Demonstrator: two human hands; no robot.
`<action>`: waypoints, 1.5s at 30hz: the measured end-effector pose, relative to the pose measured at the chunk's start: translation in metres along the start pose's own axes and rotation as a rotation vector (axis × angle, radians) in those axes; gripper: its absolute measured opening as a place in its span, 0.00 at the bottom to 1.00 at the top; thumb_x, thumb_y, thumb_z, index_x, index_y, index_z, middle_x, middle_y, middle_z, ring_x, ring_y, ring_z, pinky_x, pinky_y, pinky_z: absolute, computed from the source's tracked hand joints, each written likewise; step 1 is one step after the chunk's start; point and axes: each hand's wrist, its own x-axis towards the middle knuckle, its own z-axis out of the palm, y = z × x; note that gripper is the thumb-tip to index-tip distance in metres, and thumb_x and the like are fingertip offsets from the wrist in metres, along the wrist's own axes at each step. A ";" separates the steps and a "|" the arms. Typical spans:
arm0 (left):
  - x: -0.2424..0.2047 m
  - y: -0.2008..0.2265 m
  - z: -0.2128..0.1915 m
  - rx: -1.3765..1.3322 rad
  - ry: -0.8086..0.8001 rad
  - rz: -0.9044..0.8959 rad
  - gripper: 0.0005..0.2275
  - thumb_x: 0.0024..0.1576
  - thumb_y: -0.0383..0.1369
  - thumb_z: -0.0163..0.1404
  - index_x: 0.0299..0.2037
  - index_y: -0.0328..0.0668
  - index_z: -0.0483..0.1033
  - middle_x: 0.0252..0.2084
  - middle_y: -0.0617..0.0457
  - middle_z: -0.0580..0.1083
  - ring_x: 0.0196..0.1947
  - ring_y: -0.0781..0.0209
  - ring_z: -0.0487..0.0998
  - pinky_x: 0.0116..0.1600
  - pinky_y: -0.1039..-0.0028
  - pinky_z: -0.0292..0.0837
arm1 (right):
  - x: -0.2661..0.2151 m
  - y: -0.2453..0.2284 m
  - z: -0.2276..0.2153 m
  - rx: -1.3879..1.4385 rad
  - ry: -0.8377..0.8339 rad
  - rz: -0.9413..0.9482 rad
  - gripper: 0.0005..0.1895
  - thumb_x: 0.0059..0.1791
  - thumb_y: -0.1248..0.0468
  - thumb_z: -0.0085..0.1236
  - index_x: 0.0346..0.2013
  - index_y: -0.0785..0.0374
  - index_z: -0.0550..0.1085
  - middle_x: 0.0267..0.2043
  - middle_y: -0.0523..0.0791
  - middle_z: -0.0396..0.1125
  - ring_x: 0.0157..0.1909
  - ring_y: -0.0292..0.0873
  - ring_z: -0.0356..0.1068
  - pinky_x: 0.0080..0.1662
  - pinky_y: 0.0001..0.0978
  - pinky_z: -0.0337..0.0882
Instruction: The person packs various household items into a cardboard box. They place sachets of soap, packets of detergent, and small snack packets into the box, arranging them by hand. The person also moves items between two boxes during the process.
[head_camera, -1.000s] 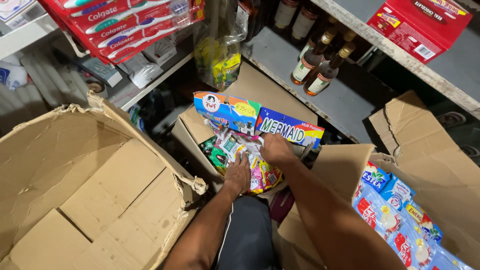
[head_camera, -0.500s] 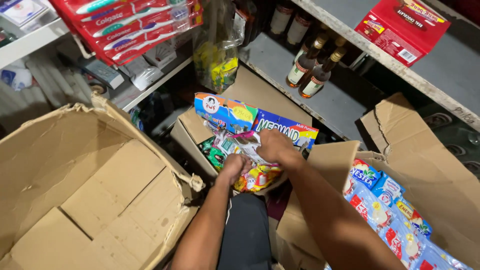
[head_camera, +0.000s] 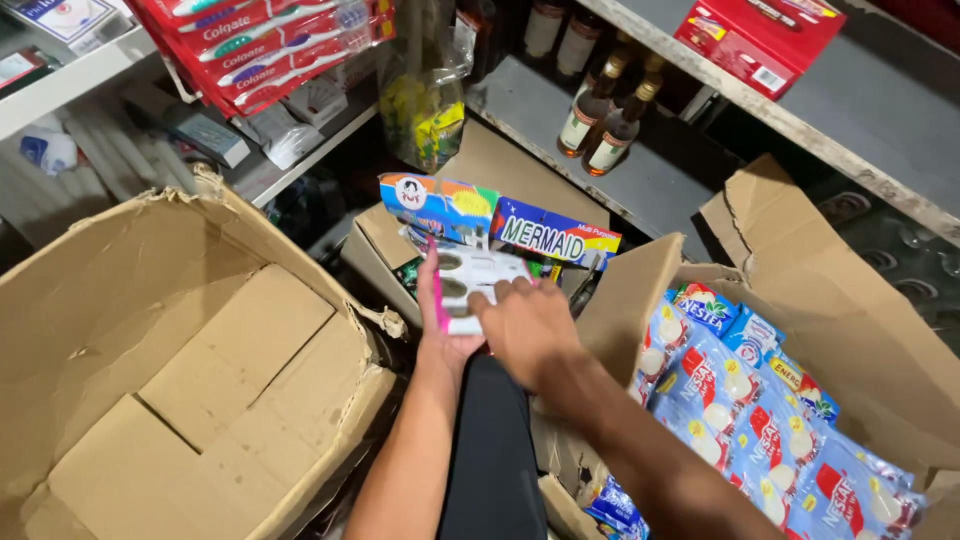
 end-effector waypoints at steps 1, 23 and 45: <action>0.001 0.001 -0.003 0.004 -0.006 -0.001 0.32 0.58 0.61 0.43 0.60 0.40 0.69 0.54 0.41 0.74 0.51 0.41 0.76 0.58 0.50 0.71 | -0.007 -0.002 -0.004 -0.002 0.006 0.003 0.16 0.44 0.64 0.56 0.47 0.58 0.76 0.42 0.51 0.73 0.48 0.55 0.74 0.47 0.53 0.72; -0.005 -0.010 -0.080 0.412 -0.388 0.297 0.05 0.48 0.15 0.49 0.22 0.29 0.72 0.26 0.44 0.73 0.23 0.55 0.74 0.31 0.67 0.71 | -0.084 0.079 -0.051 1.546 0.377 0.473 0.17 0.54 0.61 0.57 0.54 0.69 0.74 0.41 0.42 0.72 0.39 0.32 0.69 0.41 0.27 0.73; -0.109 -0.095 0.160 0.410 -0.272 -0.102 0.30 0.66 0.54 0.33 0.70 0.41 0.62 0.65 0.46 0.70 0.63 0.49 0.71 0.65 0.59 0.67 | -0.186 0.111 -0.076 1.765 0.838 0.127 0.20 0.57 0.72 0.51 0.64 0.72 0.64 0.62 0.53 0.69 0.63 0.48 0.70 0.67 0.47 0.68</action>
